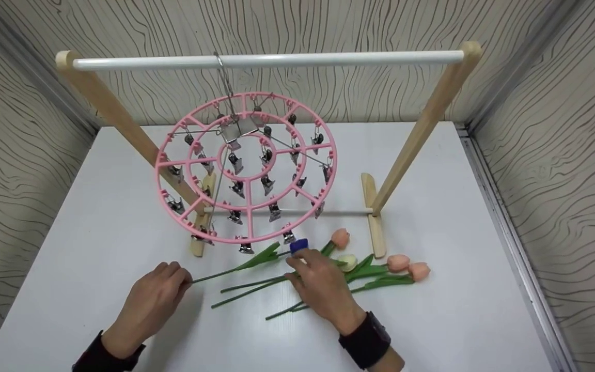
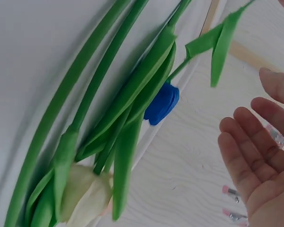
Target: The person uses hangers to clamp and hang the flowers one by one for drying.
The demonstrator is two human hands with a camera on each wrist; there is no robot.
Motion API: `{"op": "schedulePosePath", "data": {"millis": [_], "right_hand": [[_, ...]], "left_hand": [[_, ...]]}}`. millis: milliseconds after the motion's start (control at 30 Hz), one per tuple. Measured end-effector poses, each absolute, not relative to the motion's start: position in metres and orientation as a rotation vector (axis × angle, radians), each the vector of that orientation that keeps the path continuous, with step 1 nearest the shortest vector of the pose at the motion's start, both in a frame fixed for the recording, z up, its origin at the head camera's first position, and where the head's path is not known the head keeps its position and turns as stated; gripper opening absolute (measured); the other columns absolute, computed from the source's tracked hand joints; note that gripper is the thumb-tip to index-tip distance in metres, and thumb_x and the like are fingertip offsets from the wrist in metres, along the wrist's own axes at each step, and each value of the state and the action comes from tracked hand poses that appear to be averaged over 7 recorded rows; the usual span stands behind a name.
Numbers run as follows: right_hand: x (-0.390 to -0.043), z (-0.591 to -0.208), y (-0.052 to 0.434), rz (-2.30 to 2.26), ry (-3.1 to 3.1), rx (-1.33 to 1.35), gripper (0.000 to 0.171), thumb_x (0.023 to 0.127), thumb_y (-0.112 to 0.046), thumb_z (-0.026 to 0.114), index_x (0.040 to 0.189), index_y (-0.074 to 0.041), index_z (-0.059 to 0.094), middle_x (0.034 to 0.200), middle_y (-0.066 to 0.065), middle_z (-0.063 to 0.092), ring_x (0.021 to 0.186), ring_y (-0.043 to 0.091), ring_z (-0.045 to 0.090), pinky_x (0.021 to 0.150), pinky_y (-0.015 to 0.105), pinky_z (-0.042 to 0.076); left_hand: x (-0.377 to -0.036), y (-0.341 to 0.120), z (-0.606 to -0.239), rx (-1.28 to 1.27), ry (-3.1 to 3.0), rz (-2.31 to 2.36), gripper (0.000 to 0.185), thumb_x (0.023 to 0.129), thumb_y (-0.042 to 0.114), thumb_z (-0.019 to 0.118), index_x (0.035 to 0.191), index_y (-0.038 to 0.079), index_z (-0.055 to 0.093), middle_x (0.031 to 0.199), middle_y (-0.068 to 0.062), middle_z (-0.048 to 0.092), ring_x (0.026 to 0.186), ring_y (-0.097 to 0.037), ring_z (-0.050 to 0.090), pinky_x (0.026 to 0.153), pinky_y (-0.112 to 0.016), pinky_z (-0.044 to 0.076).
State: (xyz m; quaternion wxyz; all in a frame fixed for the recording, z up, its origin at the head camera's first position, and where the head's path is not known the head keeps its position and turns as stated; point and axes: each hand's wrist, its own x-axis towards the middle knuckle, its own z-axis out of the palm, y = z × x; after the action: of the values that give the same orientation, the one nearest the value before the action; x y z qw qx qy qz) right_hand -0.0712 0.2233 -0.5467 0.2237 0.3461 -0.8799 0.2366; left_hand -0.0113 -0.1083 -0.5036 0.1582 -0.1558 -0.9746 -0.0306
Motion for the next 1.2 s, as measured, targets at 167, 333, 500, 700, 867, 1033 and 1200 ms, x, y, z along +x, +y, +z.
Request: {"op": "schedulePosePath", "data": {"millis": [167,333,500,700,867,1033,1200], "right_hand": [[-0.079,-0.544,0.214,0.57,-2.361,1.107,0.042,0.073,-0.014,0.096,0.111,-0.009,0.079,0.112,0.006,0.071,0.103,0.018,0.071,0.085,0.028,0.061],[-0.089,-0.545,0.2,0.514,-2.315,1.198,0.041,0.076,-0.013,0.094,0.114,-0.01,0.078,0.116,0.004,0.072,0.107,0.019,0.071,0.09,0.03,0.062],[-0.096,-0.546,0.191,0.445,-2.322,1.228,0.035,0.079,-0.014,0.092,0.112,-0.011,0.079,0.11,0.002,0.075,0.101,0.017,0.072,0.084,0.03,0.063],[-0.1,-0.549,0.188,0.454,-2.306,1.223,0.032,0.079,-0.013,0.092,0.108,-0.011,0.081,0.098,0.0,0.076,0.089,0.014,0.072,0.076,0.027,0.062],[-0.099,-0.549,0.191,0.5,-2.292,1.202,0.029,0.075,-0.007,0.094,0.101,-0.01,0.082,0.091,0.0,0.076,0.082,0.012,0.073,0.072,0.024,0.062],[-0.097,-0.55,0.199,0.554,-2.29,1.155,0.031,0.072,-0.005,0.094,0.101,-0.01,0.082,0.093,0.0,0.074,0.084,0.013,0.072,0.074,0.024,0.062],[-0.097,-0.548,0.208,0.637,-2.316,1.103,0.03,0.072,-0.002,0.094,0.1,-0.009,0.083,0.092,0.0,0.074,0.083,0.012,0.072,0.072,0.024,0.061]], "left_hand": [[-0.014,-0.097,-0.499,-0.501,-2.752,0.005,0.021,0.077,-0.003,0.088,0.08,0.006,0.069,0.071,-0.004,0.06,0.064,-0.015,0.052,0.051,-0.024,0.041],[-0.015,-0.093,-0.496,-0.554,-2.671,0.077,0.027,0.077,-0.001,0.089,0.079,0.008,0.063,0.073,-0.004,0.059,0.065,-0.014,0.049,0.051,-0.024,0.039],[-0.015,-0.09,-0.491,-0.585,-2.653,0.118,0.028,0.077,0.002,0.091,0.085,0.008,0.065,0.079,-0.004,0.064,0.069,-0.014,0.051,0.054,-0.024,0.044],[-0.015,-0.089,-0.486,-0.601,-2.633,0.161,0.028,0.077,0.004,0.091,0.09,0.009,0.067,0.083,-0.005,0.064,0.074,-0.016,0.056,0.059,-0.027,0.05],[-0.016,-0.087,-0.489,-0.619,-2.489,0.014,0.028,0.075,0.005,0.092,0.091,0.011,0.07,0.086,-0.003,0.065,0.077,-0.016,0.057,0.061,-0.028,0.05],[-0.013,-0.083,-0.487,-0.639,-2.354,-0.15,0.027,0.076,0.015,0.094,0.095,0.015,0.075,0.091,0.002,0.07,0.083,-0.014,0.062,0.065,-0.027,0.053],[-0.009,-0.074,-0.489,-0.675,-2.323,-0.267,0.027,0.075,0.017,0.095,0.096,0.017,0.077,0.088,0.005,0.073,0.082,-0.011,0.063,0.068,-0.023,0.053]]}}
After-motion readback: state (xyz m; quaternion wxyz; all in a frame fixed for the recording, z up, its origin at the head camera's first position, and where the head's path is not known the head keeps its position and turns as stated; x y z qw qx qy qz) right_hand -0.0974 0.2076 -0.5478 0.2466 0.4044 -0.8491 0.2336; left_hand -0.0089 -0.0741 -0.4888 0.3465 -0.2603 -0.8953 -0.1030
